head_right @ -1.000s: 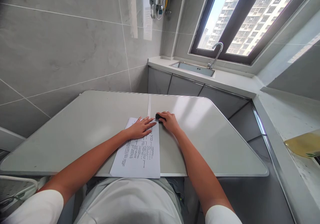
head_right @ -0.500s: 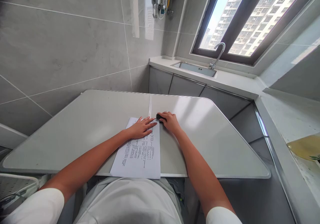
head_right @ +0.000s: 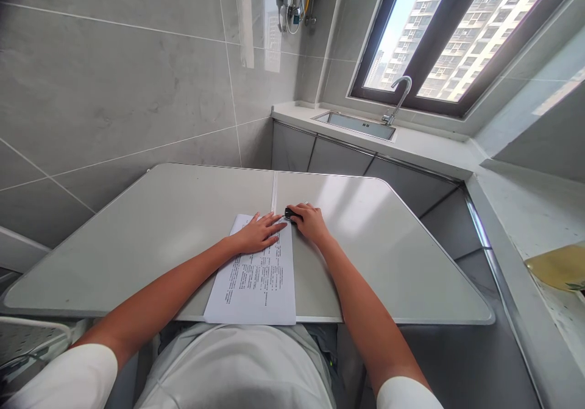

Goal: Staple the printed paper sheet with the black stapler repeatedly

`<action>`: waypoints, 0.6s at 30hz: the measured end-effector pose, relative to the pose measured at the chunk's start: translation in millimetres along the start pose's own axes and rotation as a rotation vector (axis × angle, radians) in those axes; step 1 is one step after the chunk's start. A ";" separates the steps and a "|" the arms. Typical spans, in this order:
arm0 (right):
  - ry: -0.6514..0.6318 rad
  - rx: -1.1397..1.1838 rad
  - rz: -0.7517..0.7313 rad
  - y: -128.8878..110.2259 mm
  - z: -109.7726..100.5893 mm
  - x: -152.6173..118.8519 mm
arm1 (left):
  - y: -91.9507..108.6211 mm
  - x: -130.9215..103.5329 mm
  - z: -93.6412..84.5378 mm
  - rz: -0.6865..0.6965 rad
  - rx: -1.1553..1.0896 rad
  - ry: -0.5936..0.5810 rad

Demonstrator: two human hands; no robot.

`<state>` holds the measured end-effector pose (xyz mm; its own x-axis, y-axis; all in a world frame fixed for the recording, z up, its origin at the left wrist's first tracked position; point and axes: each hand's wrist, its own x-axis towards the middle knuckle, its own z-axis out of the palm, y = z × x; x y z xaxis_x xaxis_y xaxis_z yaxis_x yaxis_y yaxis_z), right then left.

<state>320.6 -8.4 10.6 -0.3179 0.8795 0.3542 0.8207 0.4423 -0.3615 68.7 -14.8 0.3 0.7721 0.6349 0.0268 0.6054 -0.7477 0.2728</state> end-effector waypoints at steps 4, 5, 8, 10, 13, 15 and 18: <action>-0.014 -0.011 0.010 -0.3 0.4 0.6 | -0.4 0.5 1.1 0.009 -0.005 0.016; -0.017 -0.019 0.012 -0.5 0.4 0.8 | -0.6 0.5 1.3 0.011 -0.007 0.021; -0.026 -0.044 0.018 -1.6 0.3 1.3 | -0.8 0.3 1.7 0.012 -0.010 0.034; -0.031 -0.059 0.029 -3.0 0.2 1.4 | -0.8 0.1 1.9 0.011 -0.007 0.036; -0.048 -0.085 0.056 -6.6 -0.1 1.6 | -0.6 -0.1 2.0 0.007 -0.008 0.033; -0.066 -0.111 0.076 -9.6 -0.5 1.9 | -0.6 0.1 2.3 0.007 -0.011 0.031; -0.094 -0.164 0.091 -13.6 -0.7 2.7 | -1.4 0.8 3.3 0.004 -0.016 0.025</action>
<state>308.9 -12.1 17.1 -0.2752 0.9306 0.2413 0.9121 0.3321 -0.2405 69.1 -13.8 -3.2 0.7690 0.6371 0.0519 0.5993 -0.7469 0.2879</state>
